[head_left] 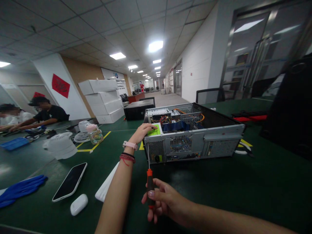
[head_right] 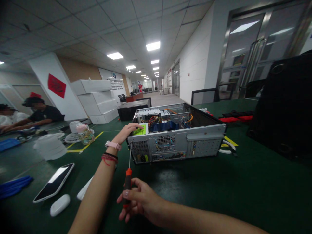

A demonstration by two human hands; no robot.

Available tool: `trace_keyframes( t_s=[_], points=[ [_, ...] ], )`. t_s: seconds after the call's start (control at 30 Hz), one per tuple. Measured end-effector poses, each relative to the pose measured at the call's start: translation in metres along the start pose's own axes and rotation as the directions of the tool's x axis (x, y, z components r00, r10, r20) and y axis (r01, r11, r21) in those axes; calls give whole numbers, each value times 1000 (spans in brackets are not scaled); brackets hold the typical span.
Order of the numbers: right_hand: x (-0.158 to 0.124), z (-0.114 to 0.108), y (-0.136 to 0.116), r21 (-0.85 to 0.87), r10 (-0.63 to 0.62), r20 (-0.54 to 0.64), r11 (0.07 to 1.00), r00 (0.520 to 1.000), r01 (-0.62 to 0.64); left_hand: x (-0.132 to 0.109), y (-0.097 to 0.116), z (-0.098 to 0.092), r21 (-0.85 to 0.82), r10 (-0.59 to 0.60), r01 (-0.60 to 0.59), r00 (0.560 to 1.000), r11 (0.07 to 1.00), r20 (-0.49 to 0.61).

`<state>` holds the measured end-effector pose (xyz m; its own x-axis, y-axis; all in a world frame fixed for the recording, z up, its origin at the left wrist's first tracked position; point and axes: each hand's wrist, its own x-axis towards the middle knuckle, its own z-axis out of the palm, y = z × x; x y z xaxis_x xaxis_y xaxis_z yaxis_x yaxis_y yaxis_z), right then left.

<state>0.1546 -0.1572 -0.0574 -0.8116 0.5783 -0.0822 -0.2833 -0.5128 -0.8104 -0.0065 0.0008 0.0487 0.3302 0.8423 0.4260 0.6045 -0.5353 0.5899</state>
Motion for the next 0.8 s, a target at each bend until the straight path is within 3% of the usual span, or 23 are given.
trace_keyframes(
  t_s=[0.37, 0.8],
  points=[
    [-5, 5, -3, 53, 8, -9, 999, 1000, -7, -1, 0, 0, 9, 10, -10, 1000, 1000, 12],
    [-7, 3, -3, 90, 0, 74, 996, 997, -6, -1, 2, -1, 34, 13, -14, 1000, 999, 8]
  ],
)
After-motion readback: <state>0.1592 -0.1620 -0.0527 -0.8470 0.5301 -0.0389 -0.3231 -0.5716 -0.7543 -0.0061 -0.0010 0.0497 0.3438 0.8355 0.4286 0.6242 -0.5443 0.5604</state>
